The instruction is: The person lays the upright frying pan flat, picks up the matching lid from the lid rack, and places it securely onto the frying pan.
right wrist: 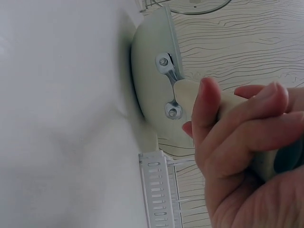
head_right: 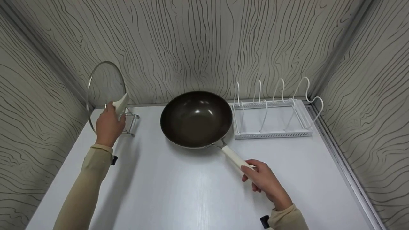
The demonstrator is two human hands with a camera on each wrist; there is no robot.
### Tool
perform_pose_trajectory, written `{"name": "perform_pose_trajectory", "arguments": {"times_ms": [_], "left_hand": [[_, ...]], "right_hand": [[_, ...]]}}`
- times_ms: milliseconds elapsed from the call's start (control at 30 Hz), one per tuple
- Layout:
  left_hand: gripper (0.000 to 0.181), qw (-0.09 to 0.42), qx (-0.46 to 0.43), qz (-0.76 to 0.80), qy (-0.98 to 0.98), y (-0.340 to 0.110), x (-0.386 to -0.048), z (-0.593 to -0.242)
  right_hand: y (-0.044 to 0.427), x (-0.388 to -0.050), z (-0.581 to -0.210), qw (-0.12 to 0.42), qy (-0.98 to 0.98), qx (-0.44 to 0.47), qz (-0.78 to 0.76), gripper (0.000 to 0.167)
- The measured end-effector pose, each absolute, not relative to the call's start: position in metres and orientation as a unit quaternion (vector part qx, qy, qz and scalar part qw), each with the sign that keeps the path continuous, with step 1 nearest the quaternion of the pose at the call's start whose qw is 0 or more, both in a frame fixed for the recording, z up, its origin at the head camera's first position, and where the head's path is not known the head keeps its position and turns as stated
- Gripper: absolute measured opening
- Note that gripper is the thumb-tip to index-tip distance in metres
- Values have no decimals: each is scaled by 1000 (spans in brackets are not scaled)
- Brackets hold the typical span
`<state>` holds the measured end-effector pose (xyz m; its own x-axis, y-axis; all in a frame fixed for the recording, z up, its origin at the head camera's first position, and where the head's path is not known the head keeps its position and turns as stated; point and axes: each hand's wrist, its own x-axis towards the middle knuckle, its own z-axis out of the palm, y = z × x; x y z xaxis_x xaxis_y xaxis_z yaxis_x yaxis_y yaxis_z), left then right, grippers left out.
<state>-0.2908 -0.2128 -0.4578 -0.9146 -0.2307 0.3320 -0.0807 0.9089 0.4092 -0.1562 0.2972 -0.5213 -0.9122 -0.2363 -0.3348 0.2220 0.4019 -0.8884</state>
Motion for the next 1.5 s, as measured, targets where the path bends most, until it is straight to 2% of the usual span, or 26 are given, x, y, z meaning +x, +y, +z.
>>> {"name": "perform_pose_trajectory", "arguments": {"times_ms": [667, 867, 1067, 1233, 1500], "left_hand": [[58, 182, 99, -158, -965, -213, -297, -466], [66, 182, 80, -135, -971, -214, -296, -466], [72, 152, 63, -121, -979, -215, -295, -461], [69, 124, 63, -76, -987, -213, -298, -454], [59, 152, 71, 14, -986, -211, -303, -460]], "right_hand": [[299, -156, -522, 202, 804, -9, -559, 61], [298, -156, -521, 203, 803, -8, -561, 59], [299, -157, -521, 205, 805, -6, -557, 60], [299, -158, -522, 202, 814, -4, -545, 61], [298, -157, -523, 205, 813, 0, -546, 61]]}}
